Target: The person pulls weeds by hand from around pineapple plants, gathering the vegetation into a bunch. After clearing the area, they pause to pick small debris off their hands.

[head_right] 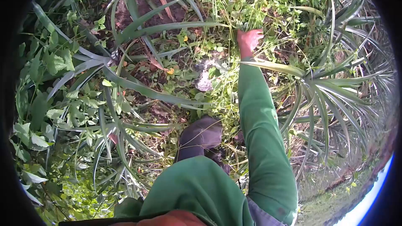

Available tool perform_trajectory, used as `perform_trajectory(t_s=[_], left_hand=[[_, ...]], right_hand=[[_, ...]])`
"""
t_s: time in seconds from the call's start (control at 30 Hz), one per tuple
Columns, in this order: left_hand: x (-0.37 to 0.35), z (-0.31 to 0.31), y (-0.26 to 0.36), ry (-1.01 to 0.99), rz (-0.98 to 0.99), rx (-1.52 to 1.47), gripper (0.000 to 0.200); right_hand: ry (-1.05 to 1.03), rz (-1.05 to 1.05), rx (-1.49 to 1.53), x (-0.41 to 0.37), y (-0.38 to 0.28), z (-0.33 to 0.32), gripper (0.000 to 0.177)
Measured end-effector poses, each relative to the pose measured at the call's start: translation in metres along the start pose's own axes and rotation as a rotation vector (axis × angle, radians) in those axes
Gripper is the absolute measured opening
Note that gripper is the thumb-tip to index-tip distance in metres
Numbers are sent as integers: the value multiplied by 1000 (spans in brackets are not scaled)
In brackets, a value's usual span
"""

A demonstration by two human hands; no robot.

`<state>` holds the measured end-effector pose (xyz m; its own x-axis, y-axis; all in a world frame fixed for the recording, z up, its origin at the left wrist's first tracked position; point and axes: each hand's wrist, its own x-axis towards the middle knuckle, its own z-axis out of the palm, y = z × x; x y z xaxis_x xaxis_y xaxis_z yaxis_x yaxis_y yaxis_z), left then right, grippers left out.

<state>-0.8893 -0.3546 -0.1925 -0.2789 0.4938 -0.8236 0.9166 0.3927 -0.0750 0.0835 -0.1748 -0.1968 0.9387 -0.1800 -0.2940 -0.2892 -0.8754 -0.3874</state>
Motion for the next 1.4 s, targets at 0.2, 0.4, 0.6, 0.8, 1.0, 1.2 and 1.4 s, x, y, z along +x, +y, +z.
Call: perform_trajectory(t_s=[0.2, 0.4, 0.6, 0.8, 1.0, 1.2, 1.4], left_hand=[[6, -5, 6, -7, 7, -2, 65], [6, -6, 6, -10, 6, -6, 65], [12, -7, 8, -19, 12, 15, 66], [17, -10, 8, -24, 33, 29, 66], [22, -12, 4, -17, 72, 52, 66], [22, -7, -3, -12, 133, 75, 66], [17, 5, -7, -67, 183, -77, 56]], right_hand=[[299, -72, 63, 6, 27, 21, 116], [-43, 78, 65, 55, 40, 63, 114], [-406, 176, 814, 92, 66, 91, 80], [-280, -613, -421, 117, 81, 64, 41], [-490, 20, 640, 20, 46, -50, 38], [-272, -682, 327, -4, 51, -61, 59], [-30, -295, 634, -138, 88, -14, 55]])
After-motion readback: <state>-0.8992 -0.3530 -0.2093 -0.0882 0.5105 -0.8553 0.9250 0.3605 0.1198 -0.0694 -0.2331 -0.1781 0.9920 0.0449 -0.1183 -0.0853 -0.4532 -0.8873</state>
